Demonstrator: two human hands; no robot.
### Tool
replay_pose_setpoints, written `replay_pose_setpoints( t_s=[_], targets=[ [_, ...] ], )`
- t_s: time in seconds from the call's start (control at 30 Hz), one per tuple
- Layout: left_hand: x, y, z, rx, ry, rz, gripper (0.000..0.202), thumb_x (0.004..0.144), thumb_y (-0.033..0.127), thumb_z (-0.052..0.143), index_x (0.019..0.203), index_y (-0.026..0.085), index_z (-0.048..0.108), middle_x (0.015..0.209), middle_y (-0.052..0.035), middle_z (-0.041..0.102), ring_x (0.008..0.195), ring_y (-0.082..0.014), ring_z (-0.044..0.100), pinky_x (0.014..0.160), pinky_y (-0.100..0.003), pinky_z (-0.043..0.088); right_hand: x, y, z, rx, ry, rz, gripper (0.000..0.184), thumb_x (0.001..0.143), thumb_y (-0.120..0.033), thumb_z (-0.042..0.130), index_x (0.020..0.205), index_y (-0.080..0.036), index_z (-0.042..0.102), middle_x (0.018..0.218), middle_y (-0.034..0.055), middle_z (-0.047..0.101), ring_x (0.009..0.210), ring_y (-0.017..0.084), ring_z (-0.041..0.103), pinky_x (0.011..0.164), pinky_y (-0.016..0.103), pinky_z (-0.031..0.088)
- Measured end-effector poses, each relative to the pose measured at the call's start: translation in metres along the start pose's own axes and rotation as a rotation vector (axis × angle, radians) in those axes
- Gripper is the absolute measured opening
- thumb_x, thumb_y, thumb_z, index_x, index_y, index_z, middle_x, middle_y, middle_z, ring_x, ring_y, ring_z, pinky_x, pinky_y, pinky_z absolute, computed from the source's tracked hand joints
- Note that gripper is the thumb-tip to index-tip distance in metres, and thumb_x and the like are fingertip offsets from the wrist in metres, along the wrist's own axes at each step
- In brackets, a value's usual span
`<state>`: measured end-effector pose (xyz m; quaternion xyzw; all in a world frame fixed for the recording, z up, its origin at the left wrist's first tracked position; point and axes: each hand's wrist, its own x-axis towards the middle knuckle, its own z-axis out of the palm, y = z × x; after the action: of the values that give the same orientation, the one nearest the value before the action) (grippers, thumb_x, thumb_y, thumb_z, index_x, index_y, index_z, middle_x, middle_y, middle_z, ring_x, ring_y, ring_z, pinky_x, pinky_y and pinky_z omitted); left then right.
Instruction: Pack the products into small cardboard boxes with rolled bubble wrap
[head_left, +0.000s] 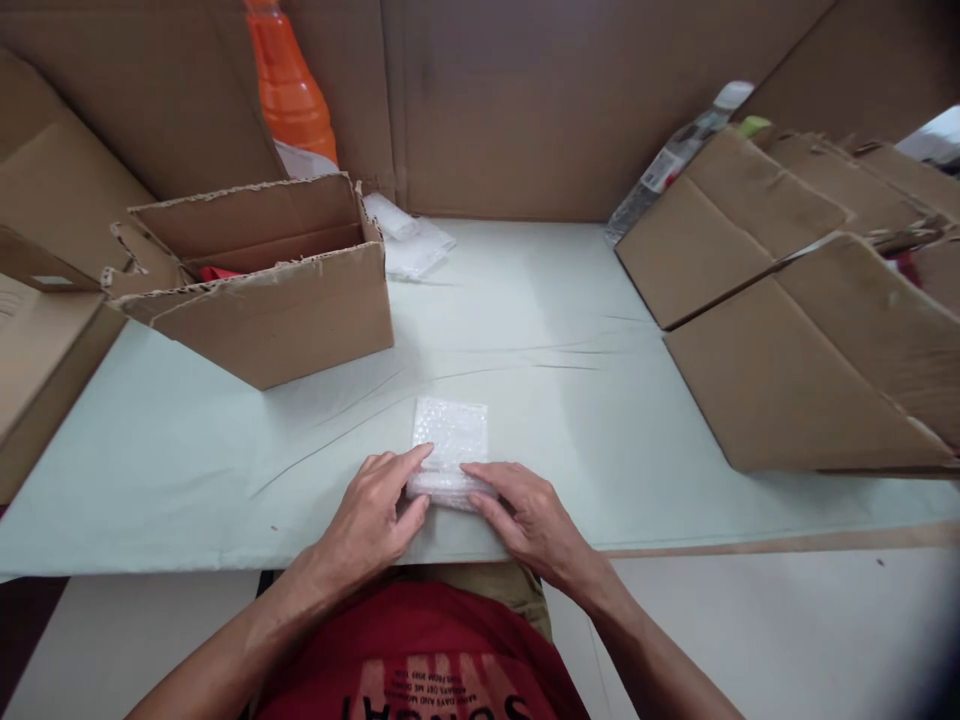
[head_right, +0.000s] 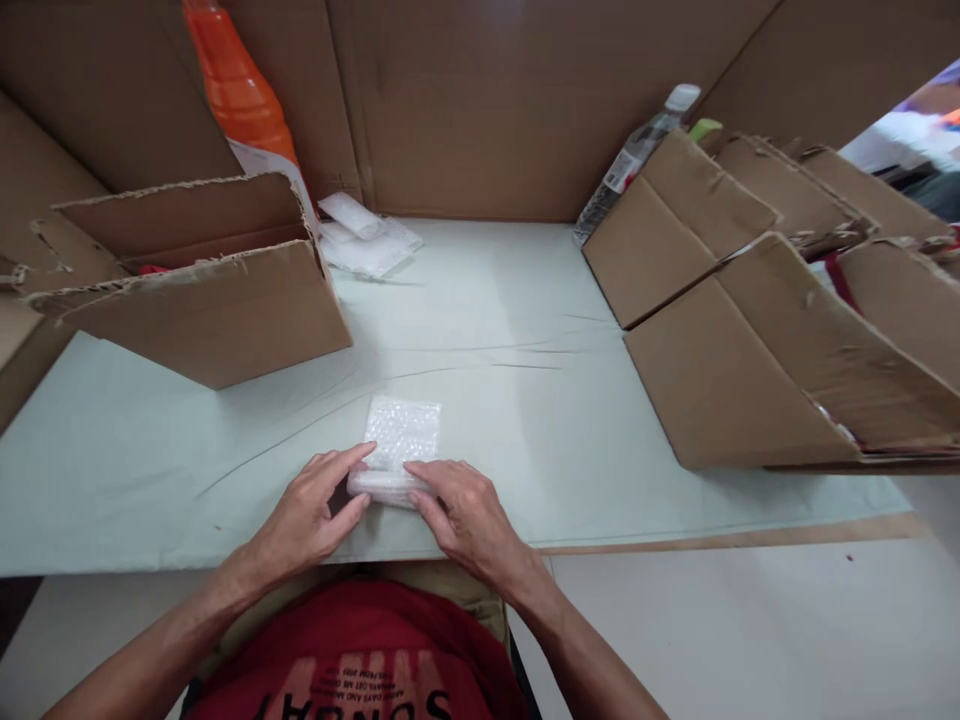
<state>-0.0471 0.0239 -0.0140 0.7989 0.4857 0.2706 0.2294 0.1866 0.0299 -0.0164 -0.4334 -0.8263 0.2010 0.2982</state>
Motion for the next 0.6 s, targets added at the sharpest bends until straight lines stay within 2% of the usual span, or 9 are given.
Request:
replay_pose_setpoints(
  t_s=[0.1,0.13,0.23,0.27,0.33,0.43,0.53,0.6],
  targets=[
    [0.006,-0.004,0.001,0.098,0.050,-0.074,0.043,0.092,0.022,0.055,0.135,0.016,0.051,0.091,-0.0060,0.068,0.081,-0.0222,0.061,0.077,-0.039,0.052,-0.003,-0.004,-0.001,-0.152,0.134,-0.021,0.028,0.096,-0.023,0.058,0.123,-0.021,0.065,0.121,0.0128,0.070,0.108,0.026,0.066,0.087,0.043,0.053],
    [0.009,-0.005,0.002,0.134,0.072,-0.089,0.041,0.093,0.023,0.054,0.133,0.015,0.052,0.093,-0.0073,0.068,0.084,-0.0233,0.062,0.078,-0.040,0.052,-0.003,-0.005,-0.001,-0.206,0.138,-0.047,0.028,0.094,-0.023,0.060,0.122,-0.020,0.065,0.124,0.0142,0.068,0.110,0.028,0.064,0.088,0.045,0.052],
    [0.015,-0.007,0.004,0.139,0.102,-0.134,0.040,0.093,0.024,0.054,0.133,0.016,0.053,0.103,-0.0101,0.067,0.093,-0.0247,0.063,0.081,-0.041,0.053,0.001,-0.004,0.004,-0.295,0.024,-0.105,0.029,0.093,-0.021,0.062,0.122,-0.020,0.065,0.126,0.0144,0.067,0.114,0.030,0.062,0.090,0.047,0.050],
    [0.015,-0.007,0.005,0.092,0.109,-0.167,0.042,0.093,0.025,0.055,0.134,0.018,0.052,0.106,-0.0101,0.067,0.094,-0.0243,0.064,0.080,-0.040,0.054,0.004,-0.003,0.007,-0.297,-0.004,-0.099,0.029,0.093,-0.020,0.061,0.122,-0.020,0.065,0.125,0.0137,0.069,0.112,0.030,0.062,0.089,0.047,0.050],
    [0.011,-0.005,0.007,-0.084,0.149,-0.262,0.050,0.092,0.029,0.058,0.140,0.020,0.046,0.116,-0.0110,0.065,0.097,-0.0226,0.065,0.078,-0.037,0.056,0.010,-0.002,0.011,-0.234,0.023,-0.038,0.028,0.095,-0.020,0.058,0.122,-0.020,0.066,0.118,0.0120,0.072,0.106,0.028,0.066,0.088,0.045,0.051],
    [0.004,0.000,0.011,-0.481,0.231,-0.404,0.065,0.092,0.032,0.059,0.149,0.020,0.031,0.129,-0.0151,0.060,0.105,-0.0210,0.067,0.085,-0.036,0.058,0.016,-0.004,0.016,0.013,0.105,0.143,0.029,0.097,-0.024,0.057,0.125,-0.021,0.064,0.115,0.0096,0.074,0.098,0.023,0.070,0.086,0.038,0.055],
    [0.003,0.006,0.011,-0.786,0.185,-0.491,0.071,0.093,0.030,0.055,0.152,0.014,0.020,0.123,-0.0157,0.065,0.108,-0.0207,0.068,0.092,-0.036,0.057,0.017,-0.010,0.017,0.249,0.023,0.233,0.027,0.096,-0.027,0.058,0.121,-0.022,0.066,0.114,0.0070,0.075,0.098,0.020,0.071,0.086,0.033,0.057],
    [0.003,0.010,0.009,-0.826,0.146,-0.526,0.073,0.093,0.028,0.052,0.154,0.013,0.016,0.116,-0.0137,0.068,0.103,-0.0200,0.070,0.091,-0.035,0.058,0.016,-0.012,0.014,0.274,0.014,0.195,0.024,0.094,-0.029,0.060,0.115,-0.022,0.068,0.116,0.0081,0.073,0.107,0.022,0.069,0.094,0.036,0.056]
  ],
)
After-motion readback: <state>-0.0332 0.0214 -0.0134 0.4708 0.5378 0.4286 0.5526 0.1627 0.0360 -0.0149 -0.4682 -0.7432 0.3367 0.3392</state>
